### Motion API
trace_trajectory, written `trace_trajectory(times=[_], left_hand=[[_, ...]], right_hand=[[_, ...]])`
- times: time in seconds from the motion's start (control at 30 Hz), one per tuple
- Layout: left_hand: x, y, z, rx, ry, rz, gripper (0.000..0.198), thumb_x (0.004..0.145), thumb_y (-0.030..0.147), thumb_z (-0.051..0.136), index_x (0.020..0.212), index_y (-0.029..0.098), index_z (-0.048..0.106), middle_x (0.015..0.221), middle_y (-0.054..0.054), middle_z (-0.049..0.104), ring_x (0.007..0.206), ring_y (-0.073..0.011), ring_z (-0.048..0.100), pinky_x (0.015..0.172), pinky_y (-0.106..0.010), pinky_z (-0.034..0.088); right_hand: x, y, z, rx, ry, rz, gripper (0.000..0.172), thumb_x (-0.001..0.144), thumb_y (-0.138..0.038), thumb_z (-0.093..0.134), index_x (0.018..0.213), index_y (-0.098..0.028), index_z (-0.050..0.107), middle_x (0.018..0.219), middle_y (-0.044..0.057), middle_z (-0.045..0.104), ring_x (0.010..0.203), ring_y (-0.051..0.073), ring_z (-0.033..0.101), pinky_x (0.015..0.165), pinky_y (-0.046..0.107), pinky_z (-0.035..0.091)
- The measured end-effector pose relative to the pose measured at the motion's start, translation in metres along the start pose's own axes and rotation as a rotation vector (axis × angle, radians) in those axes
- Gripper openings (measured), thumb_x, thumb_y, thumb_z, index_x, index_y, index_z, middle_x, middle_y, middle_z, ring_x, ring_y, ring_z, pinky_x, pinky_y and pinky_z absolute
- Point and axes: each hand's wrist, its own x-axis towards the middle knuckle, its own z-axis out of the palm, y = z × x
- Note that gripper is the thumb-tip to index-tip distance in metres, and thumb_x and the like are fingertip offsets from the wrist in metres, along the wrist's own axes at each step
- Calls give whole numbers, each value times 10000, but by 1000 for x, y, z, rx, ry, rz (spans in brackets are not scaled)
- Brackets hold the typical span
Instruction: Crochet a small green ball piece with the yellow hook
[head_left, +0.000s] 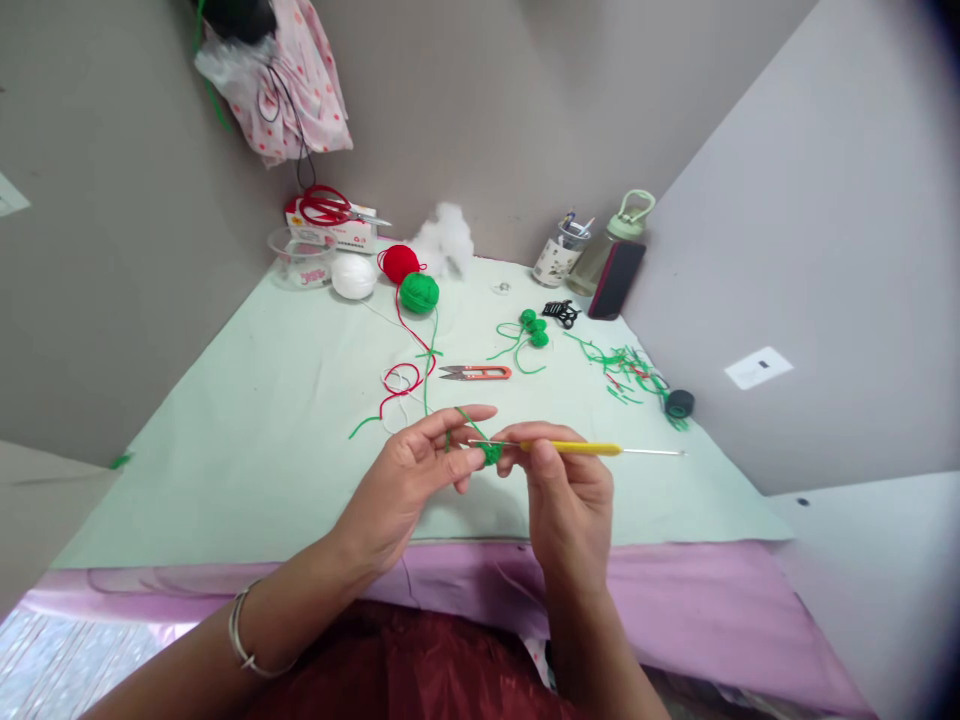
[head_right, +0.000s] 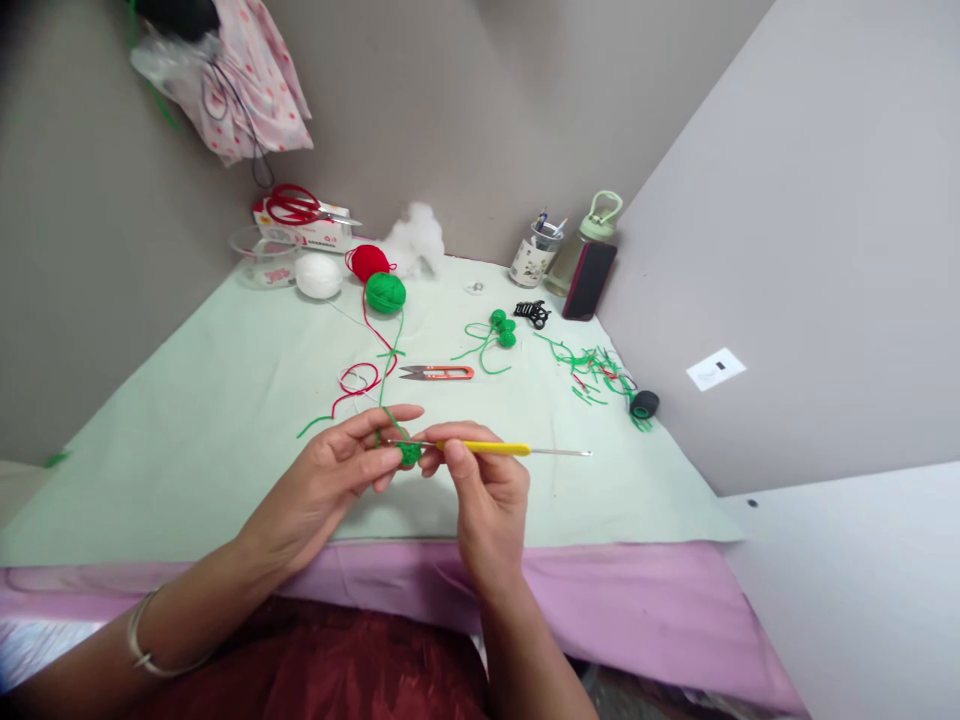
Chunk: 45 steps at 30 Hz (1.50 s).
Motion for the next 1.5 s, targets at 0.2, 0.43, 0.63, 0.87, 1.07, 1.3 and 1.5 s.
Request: trace_trajectory(times=[0.2, 0.43, 0.63, 0.87, 1.07, 1.3, 1.5], left_hand=[[0, 1, -1, -90, -5, -52, 268, 815, 259, 877, 1083, 259, 861, 855, 29, 626, 631, -51, 468, 650, -229, 386], [-1, 0, -2, -10, 32, -8, 280, 821, 242, 861, 1099, 273, 857, 865, 26, 631, 686, -70, 524, 678, -226, 416], [-2, -6, -7, 171, 71, 111, 332, 854, 241, 840, 1176, 318, 831, 879, 23, 635, 781, -114, 569, 711, -239, 467], [-8, -10, -1, 285, 167, 277, 364, 842, 156, 839, 1178, 294, 827, 874, 27, 697, 786, -111, 593, 801, -241, 490], [-3, -5, -1, -192, 51, -128, 420, 835, 262, 880, 1243, 208, 800, 545, 119, 447, 499, -42, 277, 658, -190, 444], [-3, 1, -1, -101, 42, -42, 428, 801, 268, 900, 1221, 255, 817, 799, 46, 616, 600, -59, 386, 609, -218, 378], [-2, -5, 3, -38, 86, 1, 443, 785, 278, 915, 1215, 232, 818, 837, 13, 653, 729, -111, 493, 666, -245, 395]], right_hand=[[4, -3, 4, 107, 7, 6, 190, 1038, -325, 669, 945, -243, 814, 898, 2, 788, 690, 93, 715, 667, 228, 602], [-2, -7, 2, -51, -3, -97, 228, 1084, -270, 570, 1013, -239, 785, 949, 22, 797, 743, 126, 745, 695, 278, 623], [-7, -14, 0, -420, -59, -323, 237, 1055, -134, 561, 1093, -249, 765, 931, 16, 791, 789, 145, 736, 736, 294, 613], [-14, 5, 1, -789, -97, -719, 323, 1011, -75, 590, 1252, -244, 724, 1079, 88, 791, 986, 205, 768, 795, 334, 650], [-13, 13, 4, -734, -26, -711, 349, 992, -62, 624, 1237, -267, 765, 1076, 80, 769, 972, 213, 751, 779, 350, 633], [-1, -7, 7, -205, 24, -218, 204, 1049, -209, 600, 1000, -256, 792, 857, 15, 746, 714, 152, 666, 670, 315, 563], [-7, 0, 11, -508, -12, -402, 280, 1008, -129, 643, 1137, -318, 806, 963, 31, 783, 836, 181, 719, 724, 332, 604]])
